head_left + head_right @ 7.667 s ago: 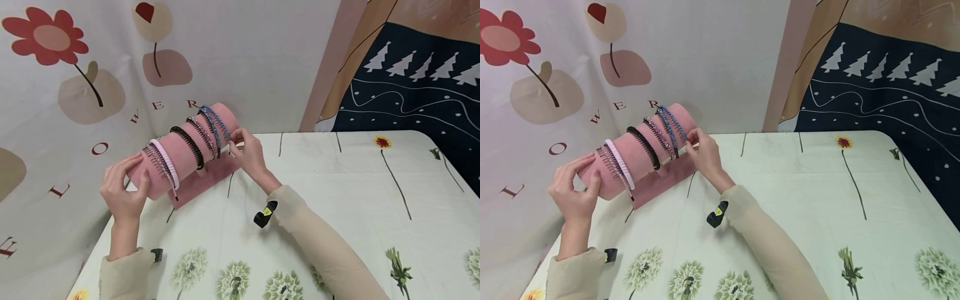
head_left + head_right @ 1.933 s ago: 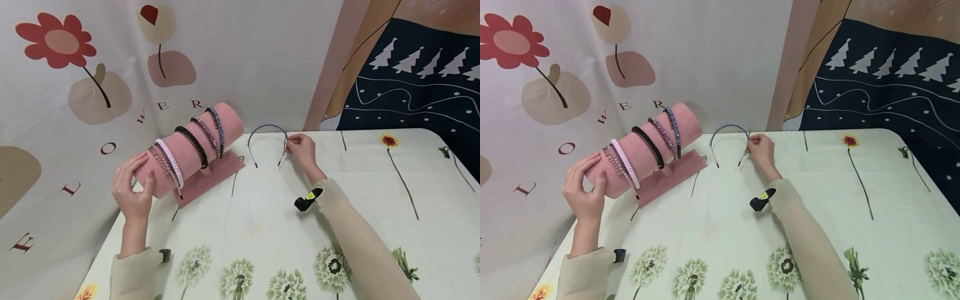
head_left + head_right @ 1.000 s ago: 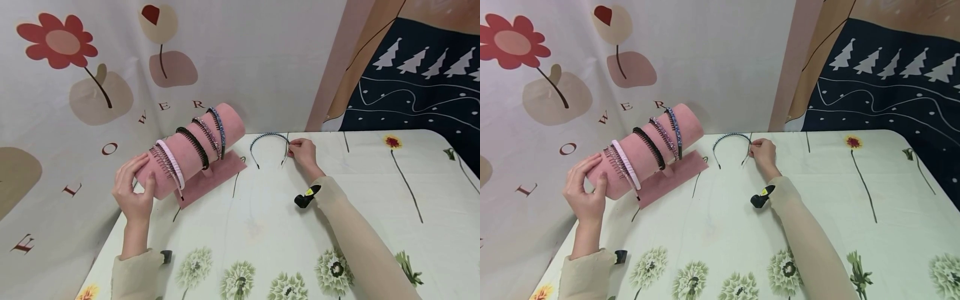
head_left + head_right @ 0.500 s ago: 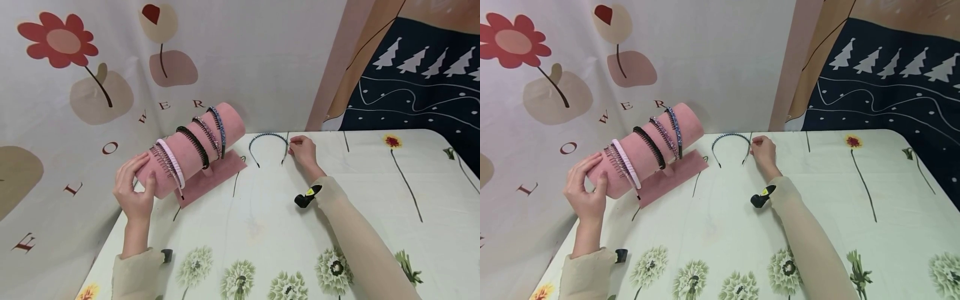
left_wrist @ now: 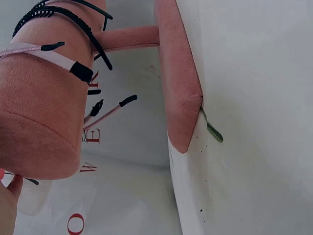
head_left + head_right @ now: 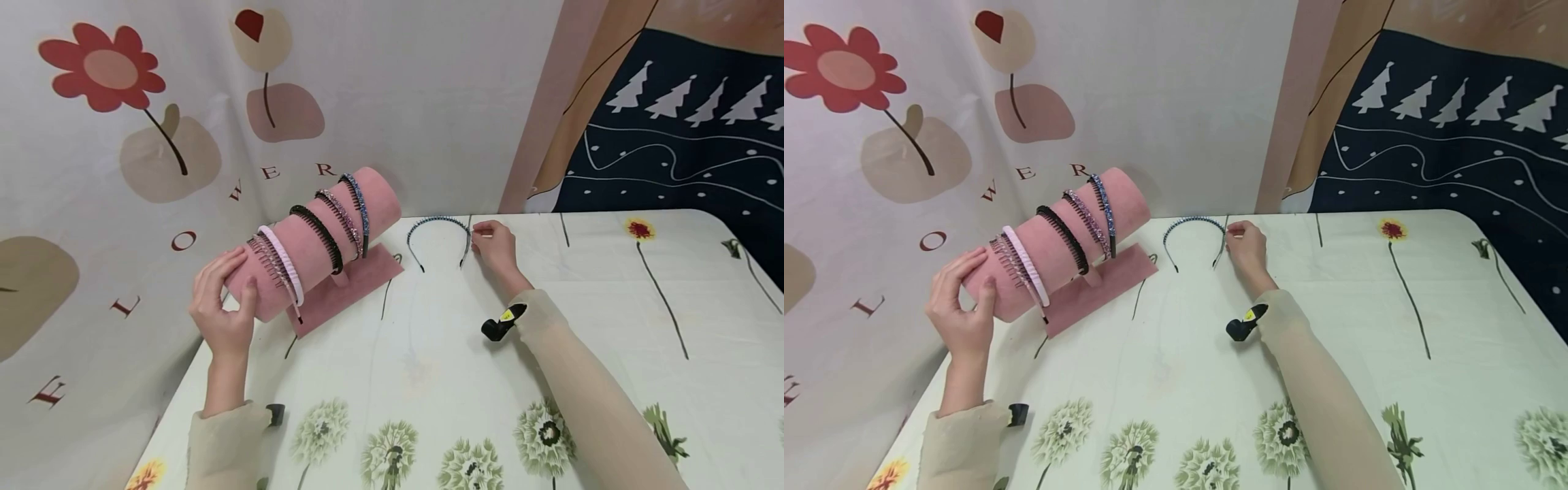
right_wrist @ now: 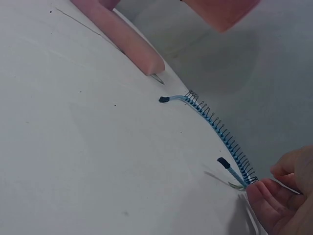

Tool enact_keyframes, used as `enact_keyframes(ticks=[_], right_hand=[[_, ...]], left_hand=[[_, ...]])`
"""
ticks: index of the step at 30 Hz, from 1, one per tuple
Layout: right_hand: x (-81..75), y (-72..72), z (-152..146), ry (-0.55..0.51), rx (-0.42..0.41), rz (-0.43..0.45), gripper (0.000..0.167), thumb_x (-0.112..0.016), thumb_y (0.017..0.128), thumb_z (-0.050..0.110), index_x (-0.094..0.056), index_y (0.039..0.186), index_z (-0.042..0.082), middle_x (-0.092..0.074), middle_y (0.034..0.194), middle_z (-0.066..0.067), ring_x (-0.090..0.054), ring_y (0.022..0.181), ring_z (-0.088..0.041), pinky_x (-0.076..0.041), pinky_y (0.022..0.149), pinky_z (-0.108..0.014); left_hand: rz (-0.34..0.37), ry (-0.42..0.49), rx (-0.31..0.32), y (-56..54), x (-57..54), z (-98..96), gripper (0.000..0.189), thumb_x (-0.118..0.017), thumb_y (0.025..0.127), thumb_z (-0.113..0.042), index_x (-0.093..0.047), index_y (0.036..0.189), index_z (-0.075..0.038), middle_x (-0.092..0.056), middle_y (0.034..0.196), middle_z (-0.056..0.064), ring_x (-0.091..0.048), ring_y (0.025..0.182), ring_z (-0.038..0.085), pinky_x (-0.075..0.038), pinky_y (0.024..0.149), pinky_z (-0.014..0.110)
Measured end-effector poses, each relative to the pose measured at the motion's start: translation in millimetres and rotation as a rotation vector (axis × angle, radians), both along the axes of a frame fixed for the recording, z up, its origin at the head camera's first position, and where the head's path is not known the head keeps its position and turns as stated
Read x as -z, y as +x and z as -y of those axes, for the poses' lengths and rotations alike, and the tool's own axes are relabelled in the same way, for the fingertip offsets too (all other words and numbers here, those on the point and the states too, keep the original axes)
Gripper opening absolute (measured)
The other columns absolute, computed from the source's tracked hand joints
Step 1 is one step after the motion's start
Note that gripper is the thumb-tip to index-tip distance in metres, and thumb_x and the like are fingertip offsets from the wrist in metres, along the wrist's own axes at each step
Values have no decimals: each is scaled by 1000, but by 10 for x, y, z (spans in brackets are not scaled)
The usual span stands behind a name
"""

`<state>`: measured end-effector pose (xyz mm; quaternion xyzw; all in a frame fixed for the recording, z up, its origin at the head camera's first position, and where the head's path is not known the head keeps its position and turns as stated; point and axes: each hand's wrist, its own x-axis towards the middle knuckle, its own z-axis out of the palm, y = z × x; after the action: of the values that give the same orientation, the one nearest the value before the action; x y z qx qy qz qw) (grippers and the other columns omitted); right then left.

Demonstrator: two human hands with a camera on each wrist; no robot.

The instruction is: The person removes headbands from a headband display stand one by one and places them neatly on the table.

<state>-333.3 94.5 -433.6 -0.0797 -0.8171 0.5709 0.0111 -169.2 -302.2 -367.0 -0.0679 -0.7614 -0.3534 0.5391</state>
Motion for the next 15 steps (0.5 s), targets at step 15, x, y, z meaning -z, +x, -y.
enact_keyframes(ticks=[15], right_hand=[[-147, 127, 64, -73, -28, -16, 31, -57, 99, 12, -59, 127, 1, -63, 126, -18, -66, 105, -26, -58, 92, -31]], left_hand=[[3, -6, -5, 116, -184, -212, 36, -63, 83, -20, -72, 105, 7, -71, 111, 27, -64, 115, 33, -42, 109, 25]])
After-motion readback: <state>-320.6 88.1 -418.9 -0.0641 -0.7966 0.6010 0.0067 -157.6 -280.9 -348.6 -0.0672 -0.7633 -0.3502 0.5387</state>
